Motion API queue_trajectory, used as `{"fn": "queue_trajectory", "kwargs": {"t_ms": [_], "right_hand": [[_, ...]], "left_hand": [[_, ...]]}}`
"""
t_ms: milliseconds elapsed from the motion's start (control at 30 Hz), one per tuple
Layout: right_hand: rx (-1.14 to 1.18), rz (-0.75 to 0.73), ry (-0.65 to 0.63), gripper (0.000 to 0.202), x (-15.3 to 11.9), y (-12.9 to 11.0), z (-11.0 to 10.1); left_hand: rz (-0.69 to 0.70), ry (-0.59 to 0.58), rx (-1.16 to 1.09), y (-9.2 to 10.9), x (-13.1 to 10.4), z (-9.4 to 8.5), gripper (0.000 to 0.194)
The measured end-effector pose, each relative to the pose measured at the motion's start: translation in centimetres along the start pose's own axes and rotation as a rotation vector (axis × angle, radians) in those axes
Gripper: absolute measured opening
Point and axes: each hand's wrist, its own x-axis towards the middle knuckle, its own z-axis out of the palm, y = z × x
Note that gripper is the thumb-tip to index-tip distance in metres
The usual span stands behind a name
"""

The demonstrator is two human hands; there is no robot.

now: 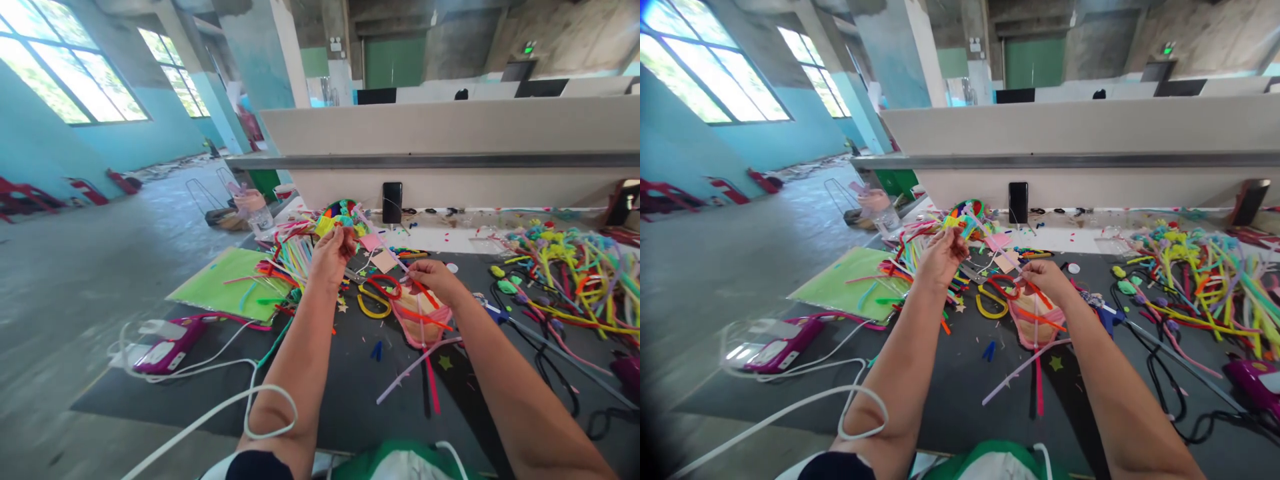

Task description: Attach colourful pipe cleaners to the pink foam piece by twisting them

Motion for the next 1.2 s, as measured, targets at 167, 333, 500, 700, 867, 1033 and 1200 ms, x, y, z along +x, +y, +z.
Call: {"fn": "queue_trajectory", "kwargs": {"t_ms": [167, 333, 500, 700, 867, 1033, 1200], "right_hand": [[-0.007, -0.001, -0.036, 0.029, -0.2, -0.2, -0.2], [-0.014, 0.003, -0.047, 0.031, -0.2, -0.1, -0.9], [0.002, -0.009, -0.067, 0.029, -0.1, 0.1, -1.4], [-0.102, 0.006, -0.069, 0.024, -0.1, 0.1, -1.3], [-0.252, 0.009, -0.109, 0.016, -0.5, -0.2, -0.7], [-0.293, 0.018, -0.140, 0.014, -0.6, -0.4, -0.6], [-0.300, 0.022, -0.138, 0.016, -0.7, -0.4, -0.6]], "left_hand": [[0.004, -0.020, 0.010, 0.3, -0.2, 0.1, 0.024], [0.082, -0.027, 0.050, 0.1, -0.2, 0.1, 0.025], [0.143, 0.004, 0.125, -0.2, 0.0, -0.4, 0.021], [0.227, 0.088, 0.340, -0.3, 0.5, -0.6, 0.023], [0.414, 0.064, 0.526, 0.0, 0.9, -1.1, 0.035], [0.465, 0.038, 0.587, 0.6, 0.7, -1.3, 0.029], [0.560, -0.026, 0.786, 0.6, 0.7, -1.4, 0.033]]}}
